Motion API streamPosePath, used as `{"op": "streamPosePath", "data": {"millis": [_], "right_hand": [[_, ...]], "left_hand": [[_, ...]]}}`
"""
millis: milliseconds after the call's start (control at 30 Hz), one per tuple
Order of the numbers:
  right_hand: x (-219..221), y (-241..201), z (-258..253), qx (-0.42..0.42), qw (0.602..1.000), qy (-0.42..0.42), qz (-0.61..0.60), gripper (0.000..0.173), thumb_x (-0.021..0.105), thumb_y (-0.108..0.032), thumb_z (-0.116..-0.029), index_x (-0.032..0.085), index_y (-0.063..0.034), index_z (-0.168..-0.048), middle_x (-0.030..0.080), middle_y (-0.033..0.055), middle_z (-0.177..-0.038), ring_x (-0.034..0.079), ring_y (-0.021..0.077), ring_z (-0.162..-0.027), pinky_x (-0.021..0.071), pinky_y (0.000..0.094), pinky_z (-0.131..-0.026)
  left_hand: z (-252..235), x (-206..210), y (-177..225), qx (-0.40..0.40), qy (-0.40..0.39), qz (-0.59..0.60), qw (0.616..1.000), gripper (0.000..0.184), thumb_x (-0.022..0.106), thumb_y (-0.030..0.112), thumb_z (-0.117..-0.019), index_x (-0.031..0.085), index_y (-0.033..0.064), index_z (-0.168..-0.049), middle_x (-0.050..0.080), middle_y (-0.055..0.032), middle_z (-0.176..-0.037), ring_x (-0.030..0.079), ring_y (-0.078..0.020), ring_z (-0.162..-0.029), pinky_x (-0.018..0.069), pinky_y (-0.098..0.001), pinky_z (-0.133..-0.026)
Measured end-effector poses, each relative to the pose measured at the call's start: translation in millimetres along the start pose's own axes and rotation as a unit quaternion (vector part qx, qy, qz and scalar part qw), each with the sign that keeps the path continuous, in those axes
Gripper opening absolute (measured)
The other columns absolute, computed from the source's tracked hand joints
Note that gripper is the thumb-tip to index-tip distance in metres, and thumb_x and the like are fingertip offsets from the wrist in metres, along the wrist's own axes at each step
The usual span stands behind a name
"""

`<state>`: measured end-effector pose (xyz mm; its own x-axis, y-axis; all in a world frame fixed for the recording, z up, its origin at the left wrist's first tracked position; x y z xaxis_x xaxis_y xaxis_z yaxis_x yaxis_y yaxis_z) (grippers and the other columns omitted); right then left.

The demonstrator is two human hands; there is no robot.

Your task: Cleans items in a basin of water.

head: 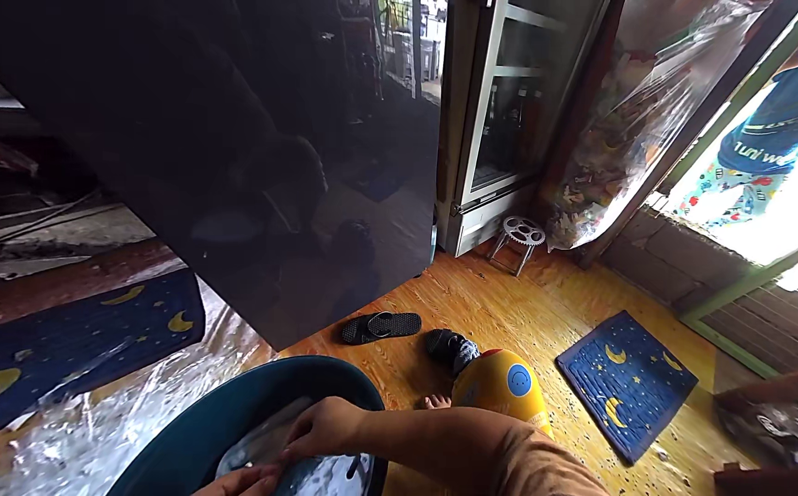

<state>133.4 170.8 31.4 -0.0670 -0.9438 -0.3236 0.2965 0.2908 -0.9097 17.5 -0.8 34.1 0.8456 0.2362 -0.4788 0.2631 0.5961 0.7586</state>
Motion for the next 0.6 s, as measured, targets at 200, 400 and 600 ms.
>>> {"op": "streamPosePath", "data": {"millis": [200, 400, 600], "right_hand": [[4.2, -0.7, 2.7, 0.029, 0.998, -0.002, -0.052, 0.028, 0.064, -0.016, -0.1027, 0.067, 0.0082, -0.115, 0.068, 0.0188, -0.096, 0.061, 0.0206, -0.077, 0.0524, 0.0390, -0.075], [4.3, -0.7, 1.6, 0.015, 0.999, 0.042, 0.009, 0.035, 0.055, -0.022, -0.1074, 0.068, 0.0107, -0.107, 0.067, 0.0246, -0.098, 0.065, 0.0329, -0.092, 0.0500, 0.0515, -0.086], [9.8, 2.4, -0.7, -0.009, 0.999, 0.050, 0.015, 0.031, 0.057, -0.018, -0.1064, 0.068, 0.0112, -0.107, 0.069, 0.0248, -0.099, 0.066, 0.0322, -0.094, 0.0508, 0.0492, -0.087]], "left_hand": [[-0.5, 5.6, 3.0, -0.016, 0.031, -0.037, 0.999, 0.043, 0.064, 0.031, -0.1030, 0.066, -0.0052, -0.126, 0.067, -0.0255, -0.124, 0.065, -0.0318, -0.116, 0.0472, -0.0522, -0.104], [-0.1, 9.8, 9.2, -0.020, 0.018, -0.040, 0.999, 0.045, 0.044, 0.029, -0.1107, 0.065, -0.0097, -0.116, 0.067, -0.0230, -0.109, 0.063, -0.0277, -0.101, 0.0483, -0.0502, -0.095], [-0.6, 13.4, 5.1, -0.008, 0.047, -0.014, 0.999, 0.040, 0.047, 0.023, -0.1100, 0.065, -0.0110, -0.118, 0.069, -0.0234, -0.109, 0.066, -0.0253, -0.099, 0.0512, -0.0465, -0.095]]}}
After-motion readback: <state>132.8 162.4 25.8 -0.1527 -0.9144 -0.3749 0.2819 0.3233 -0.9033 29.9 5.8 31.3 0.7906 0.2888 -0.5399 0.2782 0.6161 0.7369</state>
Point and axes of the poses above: each hand's wrist, its own z-axis away from the middle knuckle, its own x-axis out of the palm, y = z × x, the point moved 1 cm from there along -z, towards the middle knuckle
